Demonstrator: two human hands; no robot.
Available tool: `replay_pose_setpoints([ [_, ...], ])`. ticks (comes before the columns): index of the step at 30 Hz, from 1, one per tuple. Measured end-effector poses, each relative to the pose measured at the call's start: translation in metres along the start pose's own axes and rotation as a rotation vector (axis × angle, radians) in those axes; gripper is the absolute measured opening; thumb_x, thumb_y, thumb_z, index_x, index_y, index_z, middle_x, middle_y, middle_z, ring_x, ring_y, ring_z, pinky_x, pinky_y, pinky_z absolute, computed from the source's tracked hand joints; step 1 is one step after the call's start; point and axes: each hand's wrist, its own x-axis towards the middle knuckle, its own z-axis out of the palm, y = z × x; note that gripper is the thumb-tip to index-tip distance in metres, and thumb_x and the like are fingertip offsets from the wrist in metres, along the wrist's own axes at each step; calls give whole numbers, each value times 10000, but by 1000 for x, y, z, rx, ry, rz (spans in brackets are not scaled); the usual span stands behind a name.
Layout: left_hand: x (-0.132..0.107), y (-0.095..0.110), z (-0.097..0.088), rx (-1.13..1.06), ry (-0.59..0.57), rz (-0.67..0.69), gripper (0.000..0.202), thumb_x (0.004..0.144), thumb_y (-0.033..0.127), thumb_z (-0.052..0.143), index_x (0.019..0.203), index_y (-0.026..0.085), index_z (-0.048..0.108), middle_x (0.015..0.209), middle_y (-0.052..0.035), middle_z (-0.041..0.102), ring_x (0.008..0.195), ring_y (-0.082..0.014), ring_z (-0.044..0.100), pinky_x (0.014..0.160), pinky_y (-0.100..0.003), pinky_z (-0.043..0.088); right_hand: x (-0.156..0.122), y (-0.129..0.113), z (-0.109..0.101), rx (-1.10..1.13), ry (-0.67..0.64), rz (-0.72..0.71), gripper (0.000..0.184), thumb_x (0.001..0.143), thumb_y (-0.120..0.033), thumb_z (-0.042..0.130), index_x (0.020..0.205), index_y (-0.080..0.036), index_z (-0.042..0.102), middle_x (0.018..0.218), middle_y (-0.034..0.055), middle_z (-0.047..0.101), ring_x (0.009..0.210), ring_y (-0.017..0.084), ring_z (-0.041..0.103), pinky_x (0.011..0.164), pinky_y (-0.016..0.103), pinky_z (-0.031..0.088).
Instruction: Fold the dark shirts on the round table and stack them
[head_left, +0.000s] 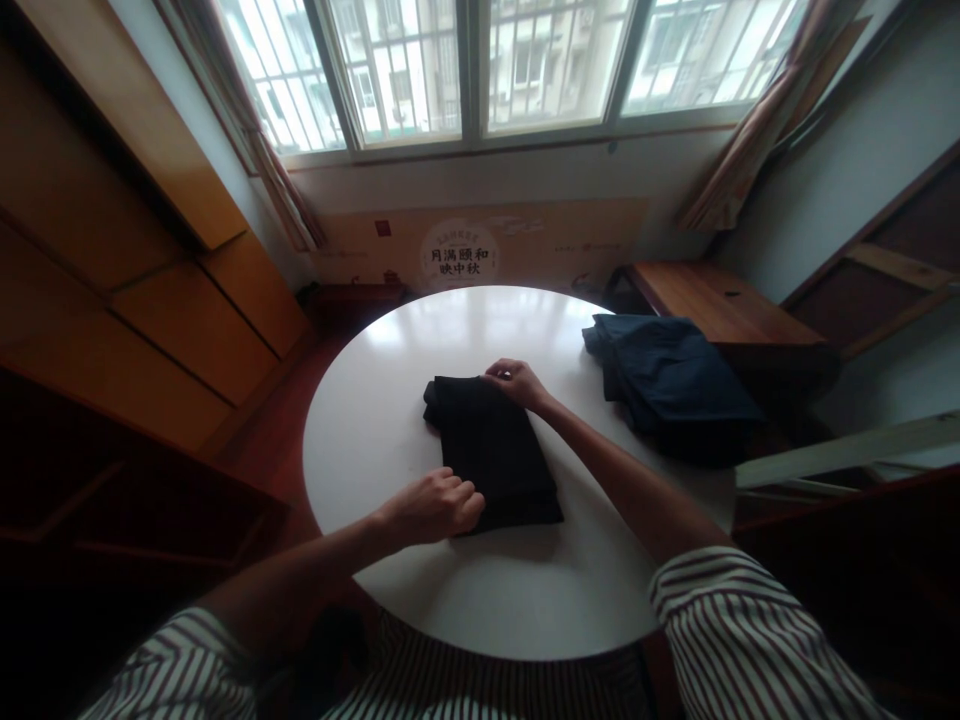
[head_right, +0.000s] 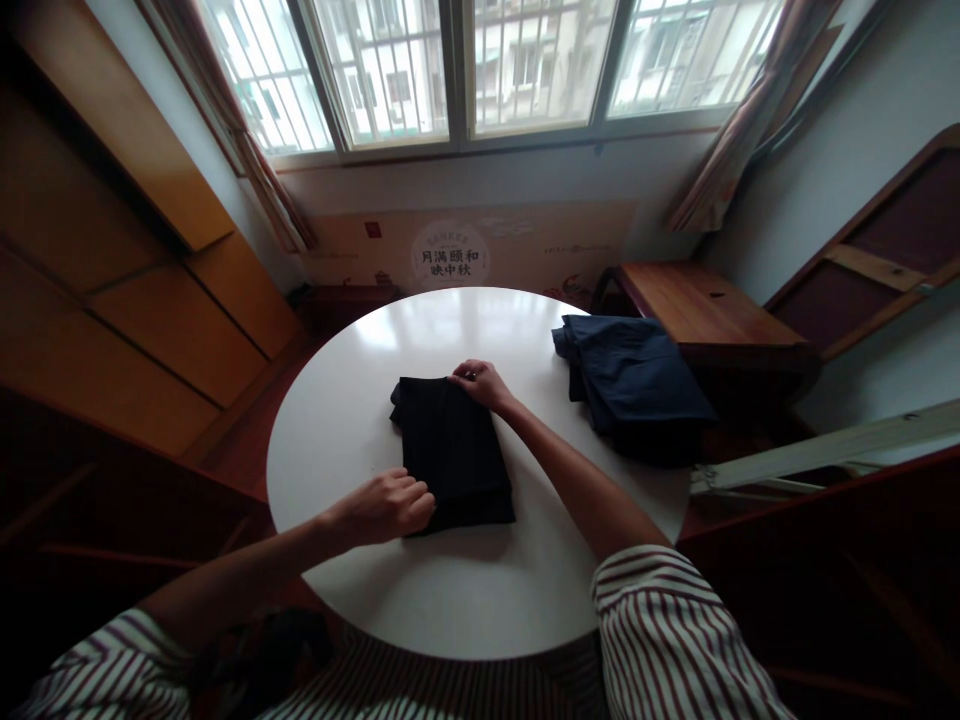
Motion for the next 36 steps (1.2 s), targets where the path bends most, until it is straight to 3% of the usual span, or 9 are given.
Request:
replay_pose_setpoints([
  [3,-1,0,-5,-37,-46,-127,175,965,220,454,799,182,494,717,-5,568,578,-152,548,549,-297,376,-27,-22,-14,-150,25,-174,223,883,-382,656,944,-171,696,992,117,656,952,255,596,882,429,494],
  [6,-7,1,-9,-123,-104,-213,101,938,250,504,869,176,502,807,-18,582,635,-157,573,562,-283,406,-76,-50,-34,-371,-99,-388,277,919,-419,611,1010,-160,646,976,126,625,926,249,579,817,408,521],
  [9,-16,3,-9,-139,-120,-263,88,936,231,489,868,177,496,794,-12,568,609,-147,560,541,-270,396,-128,-70,-48,-534,-269,-481,424,886,-528,619,1041,-133,625,958,138,624,900,263,584,739,404,543],
  [12,-20,2,-6,-71,-77,-214,142,948,196,446,812,186,485,743,-1,550,583,-140,540,531,-268,374,-159,-75,-52,-621,-237,-515,351,945,-394,572,1155,-113,600,1096,173,623,1021,286,575,799,418,553],
  [17,-19,-1,-10,8,0,-23,164,911,129,463,759,189,471,678,9,510,575,-143,505,547,-288,364,-175,-70,-47,-649,-110,-542,242,952,-52,420,1049,-119,631,948,130,641,854,218,599,701,338,557],
  [23,-3,9,-24,-60,-25,-170,134,934,201,474,809,178,515,780,-29,548,670,-170,522,602,-306,392,-199,-87,-47,-539,-116,-472,174,968,-178,500,1103,-138,602,1029,143,625,925,234,602,739,359,574],
  [26,19,17,-21,-78,12,-157,154,975,264,463,1025,158,564,898,-69,582,783,-204,550,657,-328,432,-210,-90,-49,-453,-136,-427,250,933,-330,598,1102,-146,606,1084,161,591,983,259,588,783,402,578],
  [29,44,23,-9,-54,32,-98,275,1006,256,421,1224,124,524,970,-102,599,848,-224,565,688,-352,467,-217,-84,-49,-388,-141,-378,248,952,-240,549,1175,-143,599,1171,172,544,999,231,585,815,369,572],
  [36,58,27,6,-54,20,-2,300,984,77,331,1190,53,547,925,-119,605,823,-221,577,697,-349,526,-213,-73,-42,-602,-91,-416,254,929,-61,454,992,-167,676,1203,163,575,948,228,582,787,375,538],
])
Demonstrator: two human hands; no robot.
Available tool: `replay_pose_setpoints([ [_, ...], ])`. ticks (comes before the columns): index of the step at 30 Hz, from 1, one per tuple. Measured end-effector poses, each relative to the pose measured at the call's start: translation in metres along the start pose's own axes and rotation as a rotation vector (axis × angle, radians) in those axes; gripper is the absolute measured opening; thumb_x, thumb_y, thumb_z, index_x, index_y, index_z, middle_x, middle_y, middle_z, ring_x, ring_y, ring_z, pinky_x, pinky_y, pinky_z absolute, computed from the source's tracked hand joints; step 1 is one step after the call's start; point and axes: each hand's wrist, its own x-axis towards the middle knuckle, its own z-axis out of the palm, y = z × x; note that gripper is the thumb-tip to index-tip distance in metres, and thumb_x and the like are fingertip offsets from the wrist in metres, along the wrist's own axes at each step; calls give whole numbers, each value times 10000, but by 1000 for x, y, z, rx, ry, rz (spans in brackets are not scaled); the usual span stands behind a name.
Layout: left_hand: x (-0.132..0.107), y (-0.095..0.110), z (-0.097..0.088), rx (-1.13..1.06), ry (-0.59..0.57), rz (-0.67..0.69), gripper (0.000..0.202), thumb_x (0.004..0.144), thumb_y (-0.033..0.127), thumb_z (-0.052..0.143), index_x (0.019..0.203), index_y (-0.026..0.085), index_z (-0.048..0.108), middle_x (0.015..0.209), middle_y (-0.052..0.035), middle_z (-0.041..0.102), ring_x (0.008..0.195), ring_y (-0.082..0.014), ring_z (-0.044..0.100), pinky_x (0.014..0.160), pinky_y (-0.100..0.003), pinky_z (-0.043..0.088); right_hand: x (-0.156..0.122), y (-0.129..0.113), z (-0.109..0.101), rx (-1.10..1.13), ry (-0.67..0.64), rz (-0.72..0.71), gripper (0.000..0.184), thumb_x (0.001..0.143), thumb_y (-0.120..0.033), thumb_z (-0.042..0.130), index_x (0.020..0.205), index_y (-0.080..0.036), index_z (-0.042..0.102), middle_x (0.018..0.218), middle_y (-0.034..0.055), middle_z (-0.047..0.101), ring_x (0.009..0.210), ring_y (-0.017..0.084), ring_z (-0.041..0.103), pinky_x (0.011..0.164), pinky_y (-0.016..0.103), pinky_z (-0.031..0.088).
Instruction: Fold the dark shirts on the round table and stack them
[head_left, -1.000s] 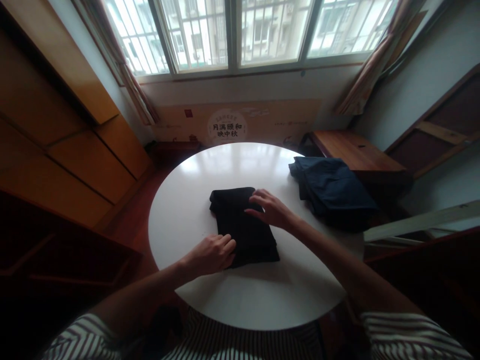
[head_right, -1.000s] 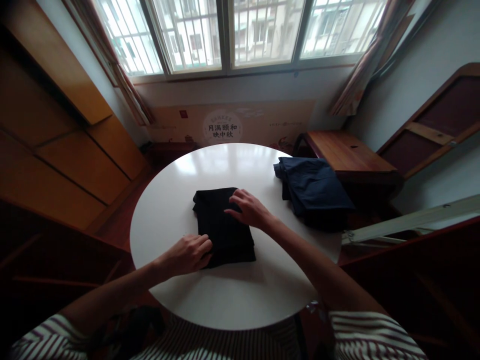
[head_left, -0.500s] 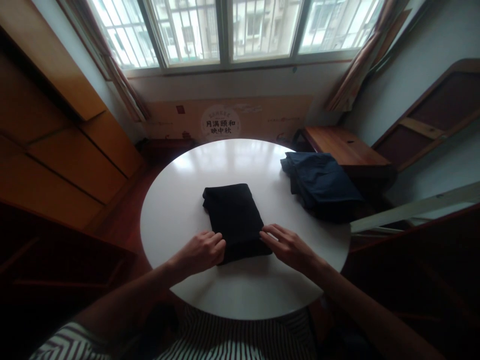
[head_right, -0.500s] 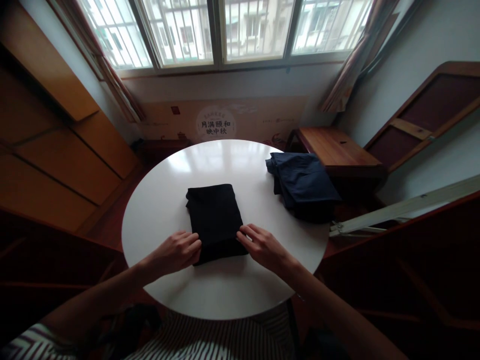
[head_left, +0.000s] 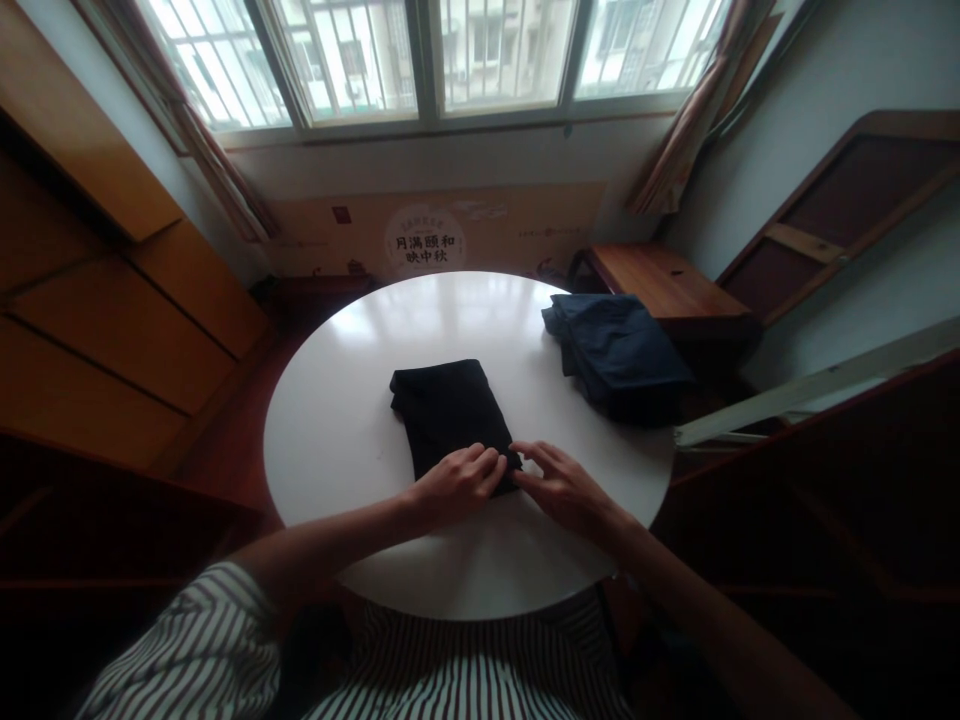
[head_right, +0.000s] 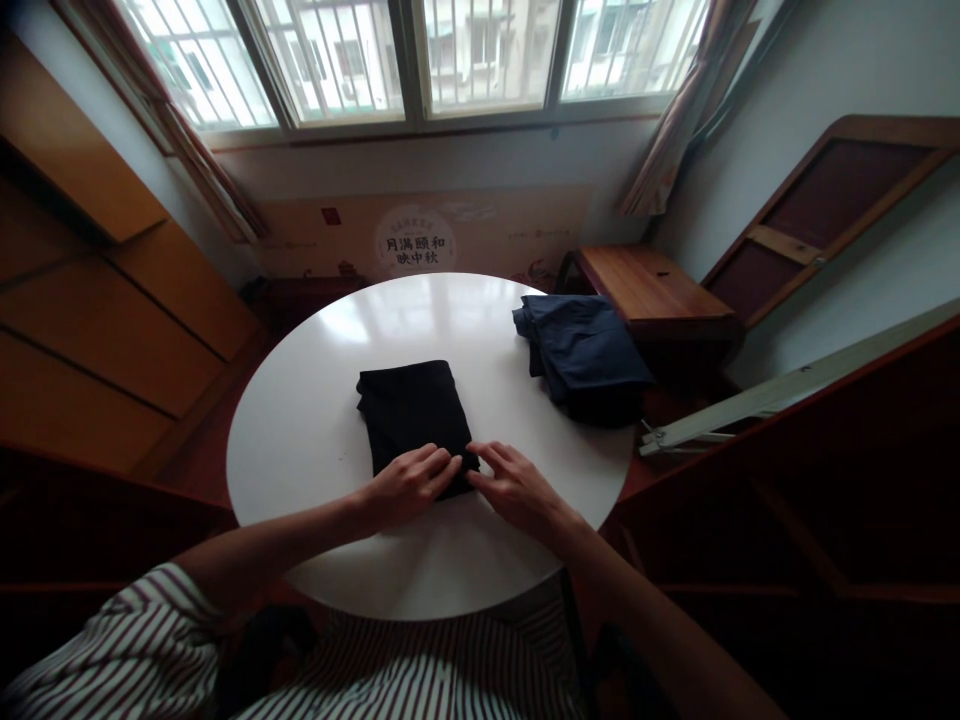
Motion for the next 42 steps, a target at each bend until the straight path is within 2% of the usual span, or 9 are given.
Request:
replay_pose_setpoints([
  [9,-5,2,3,-85,60,-8,365,991,71,301,1261,45,545,901,-128,620,815,-215,593,771,-379,556,18,-5,4,-286,126,-214,254,911,-12,492,769,-117,674,878,132,658,746,201,556,754,376,487],
  [12,-17,3,-6,-159,106,-132,358,1008,256,429,1283,64,556,970,-142,617,870,-233,589,818,-419,560,18,-1,2,-294,84,-223,247,917,-30,500,753,-112,666,839,123,646,717,195,552,714,372,478],
  [15,-48,3,-18,-222,145,-319,547,936,407,584,1371,84,504,1098,-164,589,990,-268,575,881,-456,553,16,4,-2,-225,-7,-269,193,951,-161,536,843,-97,682,972,143,660,822,220,586,758,389,491],
  [21,-110,6,-20,-443,97,-495,546,910,289,649,1424,255,468,1228,-118,545,1028,-213,604,882,-385,577,14,12,-6,-128,-100,-273,237,957,-241,541,1089,-92,671,1197,167,637,991,244,595,856,413,500],
  [27,-107,10,-4,-466,159,-499,498,960,195,549,1441,277,451,1245,-120,551,1119,-217,590,926,-390,564,20,24,8,-131,-50,-328,178,939,-105,534,1042,-127,677,1089,101,664,918,204,599,933,448,489],
  [31,-90,-21,13,-421,204,-455,376,988,180,470,1348,237,560,1176,-112,590,1013,-182,643,872,-344,578,31,41,23,-133,-50,-284,178,922,-51,523,939,-129,682,1043,107,638,907,205,583,907,414,523],
  [34,-72,-62,27,-420,225,-440,326,986,204,473,1277,212,619,1146,-95,600,925,-151,667,813,-284,580,47,57,32,-141,-106,-197,207,912,-20,496,861,-132,663,1019,119,616,925,218,569,734,310,560],
  [38,-42,-116,37,-333,184,-437,318,964,139,461,1208,186,658,1118,-85,610,810,-126,666,767,-275,578,73,74,40,-217,-133,-6,210,918,-21,482,834,-139,634,1001,126,601,893,232,557,631,297,543],
  [42,-27,-133,34,-257,189,-344,305,912,149,563,1203,158,657,1146,-123,608,997,-205,638,886,-379,560,82,81,40,-204,-103,43,137,948,-172,547,845,-138,630,997,133,588,886,239,550,736,357,528],
])
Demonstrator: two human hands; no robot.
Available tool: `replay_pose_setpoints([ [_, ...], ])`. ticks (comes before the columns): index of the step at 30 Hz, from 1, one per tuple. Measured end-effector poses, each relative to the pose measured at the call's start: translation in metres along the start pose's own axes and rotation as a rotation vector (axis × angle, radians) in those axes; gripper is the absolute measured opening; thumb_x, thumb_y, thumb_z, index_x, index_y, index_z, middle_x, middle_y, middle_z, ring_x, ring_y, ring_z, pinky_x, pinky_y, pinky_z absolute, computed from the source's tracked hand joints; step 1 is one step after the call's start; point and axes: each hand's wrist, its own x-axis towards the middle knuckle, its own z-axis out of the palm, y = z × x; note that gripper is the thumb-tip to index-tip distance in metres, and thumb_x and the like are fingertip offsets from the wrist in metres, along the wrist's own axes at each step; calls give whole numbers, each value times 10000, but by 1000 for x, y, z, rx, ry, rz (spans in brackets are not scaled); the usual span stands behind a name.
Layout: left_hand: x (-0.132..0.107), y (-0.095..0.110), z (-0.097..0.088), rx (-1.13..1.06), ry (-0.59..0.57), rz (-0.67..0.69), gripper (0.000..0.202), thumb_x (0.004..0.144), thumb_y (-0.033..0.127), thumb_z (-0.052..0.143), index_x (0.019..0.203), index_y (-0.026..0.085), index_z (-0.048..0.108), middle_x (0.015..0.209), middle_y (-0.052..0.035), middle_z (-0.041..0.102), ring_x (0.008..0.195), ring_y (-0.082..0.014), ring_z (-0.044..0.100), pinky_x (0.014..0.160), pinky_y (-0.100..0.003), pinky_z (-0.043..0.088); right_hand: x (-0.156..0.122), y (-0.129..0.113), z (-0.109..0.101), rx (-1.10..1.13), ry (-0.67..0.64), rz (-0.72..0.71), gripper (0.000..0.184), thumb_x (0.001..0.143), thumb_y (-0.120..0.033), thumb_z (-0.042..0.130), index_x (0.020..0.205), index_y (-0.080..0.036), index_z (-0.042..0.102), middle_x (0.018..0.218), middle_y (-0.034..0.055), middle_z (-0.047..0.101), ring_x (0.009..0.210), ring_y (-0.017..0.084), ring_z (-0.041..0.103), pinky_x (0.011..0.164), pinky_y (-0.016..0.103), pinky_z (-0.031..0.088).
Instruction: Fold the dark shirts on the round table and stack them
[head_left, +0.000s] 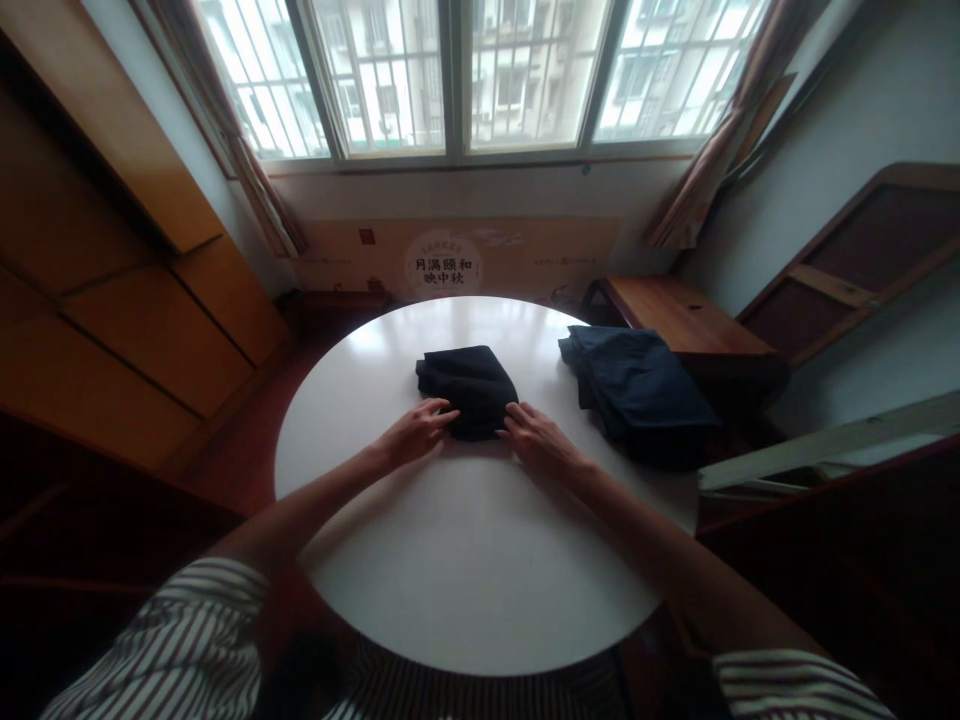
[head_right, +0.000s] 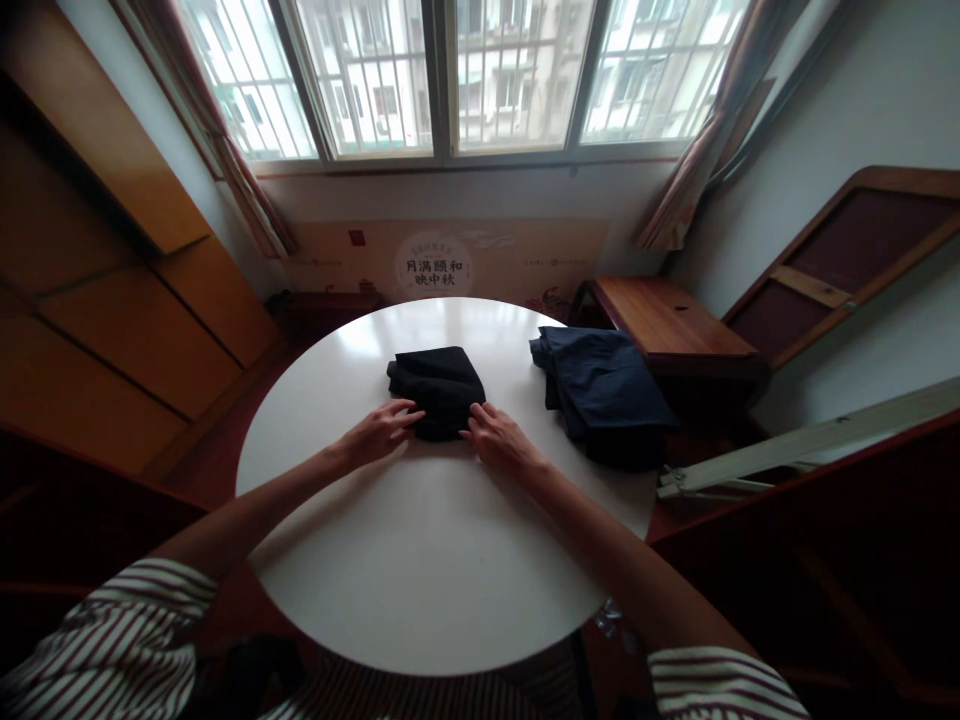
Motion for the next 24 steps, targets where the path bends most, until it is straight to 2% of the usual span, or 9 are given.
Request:
replay_pose_setpoints([
  [3,-8,11,-1,-40,33,21,315,918,222,593,1225,164,635,1064,-108,624,971,-207,623,860,-393,566,-6,6,-2,83,86,-74,179,961,-163,516,829,-149,637,997,126,601,884,223,550,781,369,501],
  [7,-26,29,-3,-73,-4,38,257,960,149,483,1178,156,620,982,-84,634,890,-181,611,808,-350,565,-14,8,-7,218,184,-185,248,978,-125,442,833,-167,638,954,102,614,839,189,549,763,337,487],
  [10,-37,40,-9,-48,-44,8,200,950,130,491,1109,157,608,969,-77,631,893,-191,601,816,-350,553,-18,1,-12,258,174,-232,258,982,-114,425,848,-174,636,920,88,610,808,170,546,726,300,487],
  [13,-46,49,-15,-35,-68,-24,176,942,184,542,1106,158,600,993,-81,630,915,-205,605,820,-360,549,-22,-9,-17,237,121,-274,210,981,-166,464,870,-155,643,915,101,610,813,182,546,742,317,506],
  [17,-52,60,-17,-25,-18,-9,310,939,300,581,1207,146,583,1100,-118,625,994,-236,604,858,-402,536,-31,-11,-21,178,33,-322,196,958,-257,540,1004,-102,651,1008,148,616,904,236,559,798,390,527],
  [20,-50,65,-14,-12,-4,18,355,934,353,600,1223,147,580,1113,-124,625,990,-238,606,865,-409,525,-36,-9,-20,156,92,-340,169,966,-162,494,1000,-117,654,1017,137,629,892,217,571,793,370,534],
  [24,-42,68,-10,-27,-73,-41,113,966,212,527,1006,145,608,926,-76,635,866,-202,593,803,-350,515,-38,-9,-18,208,154,-339,240,954,-51,425,1053,-127,630,983,113,646,853,193,580,784,340,537],
])
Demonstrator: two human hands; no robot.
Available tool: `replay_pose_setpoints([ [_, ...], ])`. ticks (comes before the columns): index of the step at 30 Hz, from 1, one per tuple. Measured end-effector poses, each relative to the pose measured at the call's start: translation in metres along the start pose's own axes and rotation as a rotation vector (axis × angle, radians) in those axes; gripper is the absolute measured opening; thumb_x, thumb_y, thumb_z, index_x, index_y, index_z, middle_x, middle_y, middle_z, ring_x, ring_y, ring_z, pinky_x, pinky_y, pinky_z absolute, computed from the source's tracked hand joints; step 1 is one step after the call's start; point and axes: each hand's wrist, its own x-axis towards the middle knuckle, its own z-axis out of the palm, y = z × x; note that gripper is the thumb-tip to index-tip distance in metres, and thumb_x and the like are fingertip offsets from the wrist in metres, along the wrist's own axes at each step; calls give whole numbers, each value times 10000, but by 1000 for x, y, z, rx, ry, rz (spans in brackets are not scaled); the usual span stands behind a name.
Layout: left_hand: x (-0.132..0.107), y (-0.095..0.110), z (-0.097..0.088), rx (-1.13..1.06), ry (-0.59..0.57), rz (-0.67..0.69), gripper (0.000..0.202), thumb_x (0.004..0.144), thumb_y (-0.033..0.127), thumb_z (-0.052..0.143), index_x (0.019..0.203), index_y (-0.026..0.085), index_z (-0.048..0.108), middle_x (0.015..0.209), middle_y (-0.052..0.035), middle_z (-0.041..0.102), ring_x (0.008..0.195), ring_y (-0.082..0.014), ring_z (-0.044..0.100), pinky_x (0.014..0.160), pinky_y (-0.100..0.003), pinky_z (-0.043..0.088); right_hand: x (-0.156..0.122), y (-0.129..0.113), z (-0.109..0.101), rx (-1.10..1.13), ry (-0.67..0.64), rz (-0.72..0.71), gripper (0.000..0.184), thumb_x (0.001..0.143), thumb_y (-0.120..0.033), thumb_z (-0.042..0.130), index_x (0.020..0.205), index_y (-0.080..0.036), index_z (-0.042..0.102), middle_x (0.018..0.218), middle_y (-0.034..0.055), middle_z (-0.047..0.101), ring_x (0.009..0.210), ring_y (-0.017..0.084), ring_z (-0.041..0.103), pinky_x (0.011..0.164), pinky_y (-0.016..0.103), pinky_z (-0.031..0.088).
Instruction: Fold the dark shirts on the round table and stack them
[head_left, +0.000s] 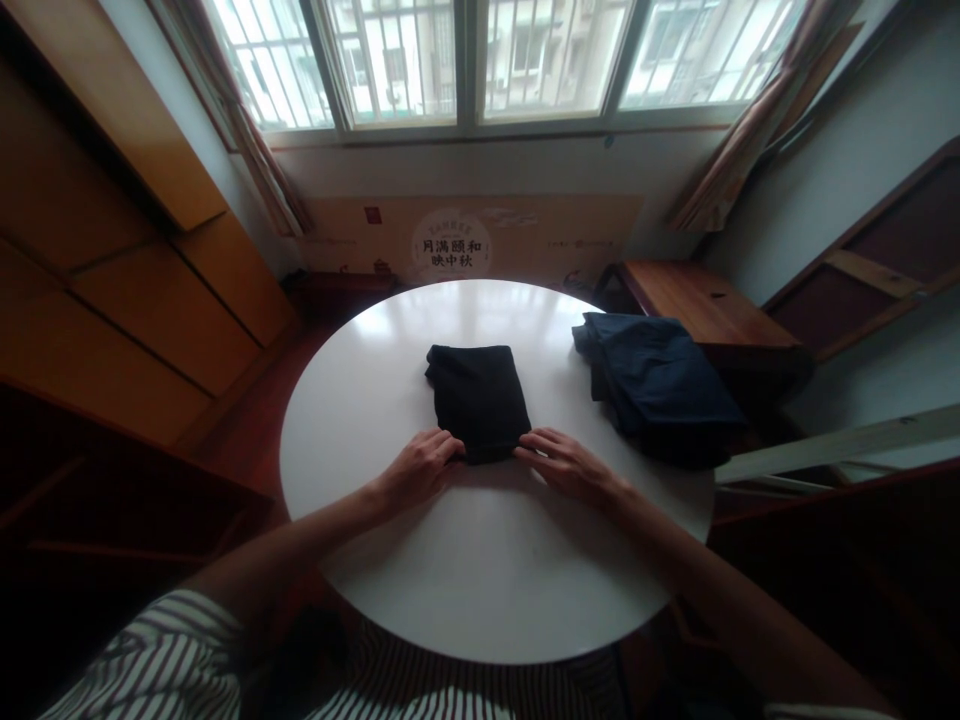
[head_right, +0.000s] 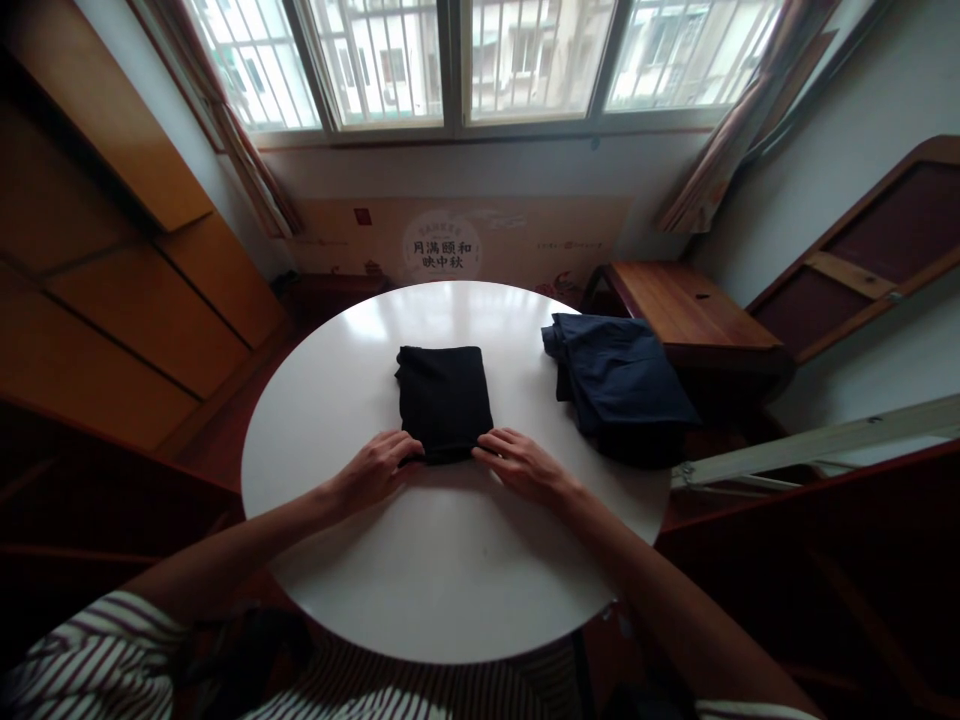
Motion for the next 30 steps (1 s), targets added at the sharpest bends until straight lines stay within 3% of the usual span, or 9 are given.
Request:
replay_pose_setpoints([
  [3,4,3,-2,24,-60,-8,121,971,157,472,928,151,585,882,-66,604,828,-195,573,775,-328,502,2,-3,4,70,8,115,308,962,-62,402,1226,-122,549,982,107,643,852,202,579,780,355,536],
  [5,7,5,-3,35,-71,4,107,977,203,481,959,157,576,928,-74,597,850,-201,572,786,-335,499,4,-5,6,112,13,188,325,970,-89,402,1269,-135,520,975,103,629,842,205,570,767,356,532],
  [9,17,11,0,76,-107,-23,223,944,256,560,1145,164,533,1051,-94,591,941,-233,565,833,-367,498,8,-8,9,125,-26,199,226,977,-97,386,1060,-157,587,891,89,595,798,202,535,727,332,500],
  [14,30,17,6,252,-246,-59,119,925,100,486,1009,147,556,964,-89,587,897,-241,551,794,-362,490,10,-12,9,13,-118,140,279,984,-73,342,830,-175,552,748,55,542,692,192,480,663,317,452],
  [19,31,17,9,315,-321,16,162,938,46,432,920,143,560,923,-87,585,848,-225,561,757,-340,494,11,-14,9,67,-111,169,178,993,-142,395,1078,-138,552,877,84,603,774,207,539,710,332,473],
  [22,29,17,9,262,-300,41,179,957,52,410,926,140,563,905,-79,583,824,-210,574,761,-329,505,12,-13,10,12,-118,189,170,989,-176,440,1101,-125,557,882,86,608,782,216,540,709,338,461],
  [24,27,16,8,155,-234,41,144,979,120,437,1060,137,556,957,-76,587,848,-197,588,786,-315,518,11,-12,9,-52,-120,161,181,979,-108,408,1009,-129,586,822,71,592,745,206,519,690,327,431],
  [26,24,13,8,113,-170,47,246,992,172,448,1226,129,508,1005,-87,590,872,-195,599,804,-315,529,11,-12,9,-100,-109,113,236,960,-49,387,891,-142,593,771,58,570,717,196,494,683,319,398],
  [30,17,6,14,256,-161,107,368,958,44,386,1305,71,506,932,-106,611,828,-207,612,753,-321,542,12,-13,8,-141,-77,74,263,933,-12,401,793,-149,577,720,39,533,678,181,450,681,312,349],
])
